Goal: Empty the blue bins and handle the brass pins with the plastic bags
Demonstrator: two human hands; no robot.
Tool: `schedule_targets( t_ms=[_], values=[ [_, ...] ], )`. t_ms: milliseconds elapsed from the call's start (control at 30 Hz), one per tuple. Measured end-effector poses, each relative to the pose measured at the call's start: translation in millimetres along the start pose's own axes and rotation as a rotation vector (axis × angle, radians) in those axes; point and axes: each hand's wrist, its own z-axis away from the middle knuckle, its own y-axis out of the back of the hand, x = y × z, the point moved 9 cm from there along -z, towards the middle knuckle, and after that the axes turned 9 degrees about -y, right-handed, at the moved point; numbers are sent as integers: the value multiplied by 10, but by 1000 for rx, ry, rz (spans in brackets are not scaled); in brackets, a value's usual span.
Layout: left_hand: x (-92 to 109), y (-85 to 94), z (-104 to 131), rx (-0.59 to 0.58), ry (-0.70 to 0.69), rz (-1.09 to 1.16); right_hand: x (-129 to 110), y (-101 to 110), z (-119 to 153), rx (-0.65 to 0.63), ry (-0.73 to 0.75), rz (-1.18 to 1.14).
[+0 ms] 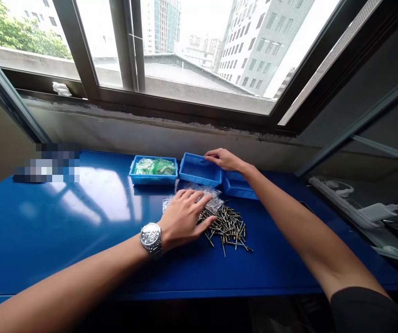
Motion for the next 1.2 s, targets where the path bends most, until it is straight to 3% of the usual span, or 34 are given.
schedule_targets(
  t_ms=[167,300,433,633,733,867,1033,1200],
  values=[
    [91,42,-14,39,-76,-8,62,-114,22,-34,-17,35],
    [38,-36,-6,-5,-56,-14,25,-180,49,-50,-22,53],
    [15,-84,2,-34,-42,7,-57,-72,178,21,-60,76],
    [11,-78,-4,-28,-39,30,-103,349,819,290,-266,164],
    [0,-79,-5,-22,-20,26,-29,358,1171,372,-415,210],
    [13,-118,-1,-64,-10,-1,-22,184,1343,453,-334,100],
    [26,-126,3,-85,-11,-3,27,69,1282,479,-222,42],
    [65,2,-61,-12,-47,50,11,66,1239,465,-108,68]
  ],
)
